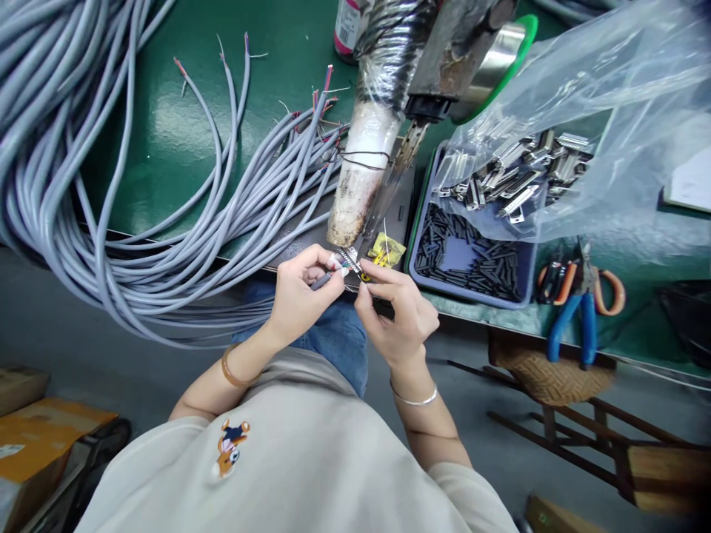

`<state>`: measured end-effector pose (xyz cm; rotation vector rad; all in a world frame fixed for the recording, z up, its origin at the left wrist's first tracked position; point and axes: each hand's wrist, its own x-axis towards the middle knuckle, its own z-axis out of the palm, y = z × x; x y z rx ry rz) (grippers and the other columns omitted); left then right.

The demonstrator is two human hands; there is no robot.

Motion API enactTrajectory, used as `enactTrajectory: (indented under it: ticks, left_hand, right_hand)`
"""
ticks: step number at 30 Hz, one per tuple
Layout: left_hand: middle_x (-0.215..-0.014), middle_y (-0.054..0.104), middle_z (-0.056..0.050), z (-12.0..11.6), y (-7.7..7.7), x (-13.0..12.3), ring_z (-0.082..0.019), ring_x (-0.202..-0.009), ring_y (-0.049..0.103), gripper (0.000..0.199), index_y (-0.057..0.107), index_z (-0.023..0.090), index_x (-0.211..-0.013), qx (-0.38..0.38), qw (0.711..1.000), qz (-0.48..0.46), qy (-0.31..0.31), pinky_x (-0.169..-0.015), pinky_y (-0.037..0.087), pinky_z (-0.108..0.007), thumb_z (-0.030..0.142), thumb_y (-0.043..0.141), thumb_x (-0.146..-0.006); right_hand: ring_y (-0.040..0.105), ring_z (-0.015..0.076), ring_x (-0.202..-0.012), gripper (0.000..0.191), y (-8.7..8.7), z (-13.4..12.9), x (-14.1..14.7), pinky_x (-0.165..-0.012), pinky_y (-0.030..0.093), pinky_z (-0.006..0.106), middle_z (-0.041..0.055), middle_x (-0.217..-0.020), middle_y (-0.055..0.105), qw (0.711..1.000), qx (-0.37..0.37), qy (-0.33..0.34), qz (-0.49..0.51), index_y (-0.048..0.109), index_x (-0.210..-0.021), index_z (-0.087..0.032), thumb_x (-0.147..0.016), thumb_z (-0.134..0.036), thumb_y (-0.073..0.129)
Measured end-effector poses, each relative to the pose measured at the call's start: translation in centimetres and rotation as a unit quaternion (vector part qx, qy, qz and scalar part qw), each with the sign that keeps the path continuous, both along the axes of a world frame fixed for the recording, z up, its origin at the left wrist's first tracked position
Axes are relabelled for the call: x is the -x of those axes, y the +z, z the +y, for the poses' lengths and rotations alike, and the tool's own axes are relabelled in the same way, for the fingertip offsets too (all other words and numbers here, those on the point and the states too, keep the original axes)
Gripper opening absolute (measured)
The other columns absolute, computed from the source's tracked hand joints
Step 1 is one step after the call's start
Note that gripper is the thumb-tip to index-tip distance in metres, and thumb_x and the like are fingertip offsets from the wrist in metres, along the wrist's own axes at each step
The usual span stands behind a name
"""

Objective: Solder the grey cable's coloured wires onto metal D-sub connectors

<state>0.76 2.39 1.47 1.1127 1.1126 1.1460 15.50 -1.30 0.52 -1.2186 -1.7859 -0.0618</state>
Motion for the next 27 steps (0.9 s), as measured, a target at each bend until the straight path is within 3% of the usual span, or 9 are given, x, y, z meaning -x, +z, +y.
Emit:
enactTrajectory:
  ticks: [5,8,10,12,17,20,23,25,27]
  left_hand:
    - [-0.059,0.058,0.006,0.1,0.6,0.5,-0.001,-0.040,0.040,0.031,0.058,0.016,-0.071,0.106,0.988,-0.091,-0.066,-0.039,0.029,-0.015,0.026,0.087,-0.067]
    - [-0.061,0.066,0.003,0.2,1.2,1.2,0.000,-0.033,0.038,0.037,0.057,0.016,-0.072,0.177,0.961,-0.153,-0.148,-0.033,0.024,-0.016,0.035,0.088,-0.067]
    - [-0.067,0.071,0.000,0.0,1.6,1.6,-0.001,-0.032,0.041,0.040,0.057,0.015,-0.075,0.202,0.942,-0.171,-0.205,-0.031,0.026,-0.016,0.039,0.089,-0.069]
    - [-0.067,0.070,0.002,-0.3,1.8,1.9,-0.002,-0.033,0.045,0.041,0.058,0.015,-0.080,0.197,0.939,-0.174,-0.222,-0.032,0.029,-0.015,0.041,0.089,-0.070]
    - [-0.065,0.064,0.005,-1.5,1.5,2.1,-0.005,-0.039,0.053,0.040,0.057,0.018,-0.085,0.127,0.955,-0.192,-0.188,-0.037,0.037,-0.016,0.044,0.087,-0.075]
    - [-0.067,0.065,0.001,-2.1,1.3,2.6,-0.007,-0.046,0.056,0.032,0.063,0.018,-0.082,0.058,0.965,-0.151,-0.209,-0.042,0.042,-0.019,0.042,0.083,-0.080]
    - [-0.078,0.073,-0.006,-2.5,1.1,3.0,-0.013,-0.066,0.067,0.014,0.071,0.018,-0.080,-0.097,0.968,-0.042,-0.228,-0.062,0.054,-0.025,0.029,0.073,-0.089]
    - [-0.084,0.075,-0.008,-2.7,1.0,3.0,-0.016,-0.079,0.069,0.015,0.073,0.019,-0.080,-0.183,0.956,0.026,-0.227,-0.076,0.056,-0.029,0.019,0.064,-0.092]
    - [-0.083,0.075,-0.007,-2.9,0.7,2.8,-0.016,-0.079,0.067,0.015,0.073,0.019,-0.081,-0.192,0.957,0.047,-0.213,-0.077,0.054,-0.029,0.017,0.063,-0.092]
  right_hand:
    - [0.080,0.0191,-0.093,0.020,-2.0,-0.7,-1.2,-0.073,0.067,0.030,0.0090,-0.120,0.079,0.991,-0.027,0.057,0.117,0.059,-0.104,-0.023,-0.090,-0.010,0.066]
    - [0.080,0.0187,-0.090,0.020,-2.5,-0.9,-1.6,-0.065,0.064,0.027,0.0116,-0.126,0.076,0.990,-0.042,0.089,0.099,0.058,-0.101,-0.023,-0.089,-0.009,0.066]
    - [0.080,0.0182,-0.087,0.020,-2.5,-1.0,-1.5,-0.063,0.062,0.025,0.0106,-0.116,0.080,0.994,-0.033,0.086,0.064,0.058,-0.100,-0.023,-0.089,-0.009,0.067]
    - [0.079,0.0171,-0.079,0.018,-2.2,-1.2,-1.2,-0.063,0.061,0.025,0.0058,-0.098,0.081,0.995,-0.027,0.068,0.063,0.059,-0.100,-0.023,-0.090,-0.012,0.068]
    - [0.062,0.0101,-0.050,0.011,-0.7,-2.1,-0.3,-0.048,0.049,0.021,-0.0049,-0.070,0.068,0.982,0.072,-0.006,0.177,0.060,-0.088,-0.024,-0.091,-0.022,0.070]
    - [0.046,0.0061,-0.034,0.021,0.6,-2.2,0.1,-0.034,0.034,0.018,-0.0081,-0.058,0.062,0.935,0.199,0.030,0.293,0.054,-0.082,-0.023,-0.095,-0.032,0.068]
    - [0.037,0.0049,-0.027,0.028,1.5,-2.1,0.4,-0.028,0.024,0.018,-0.0092,-0.053,0.060,0.887,0.278,0.071,0.361,0.051,-0.080,-0.022,-0.094,-0.039,0.069]
    - [0.042,0.0053,-0.030,0.026,1.9,-2.2,0.6,-0.030,0.028,0.017,-0.0096,-0.053,0.059,0.893,0.286,0.055,0.344,0.053,-0.079,-0.022,-0.092,-0.036,0.071]
    - [0.050,0.0062,-0.036,0.021,2.1,-2.3,0.7,-0.036,0.036,0.017,-0.0093,-0.055,0.058,0.917,0.269,0.020,0.294,0.057,-0.080,-0.022,-0.092,-0.032,0.071]
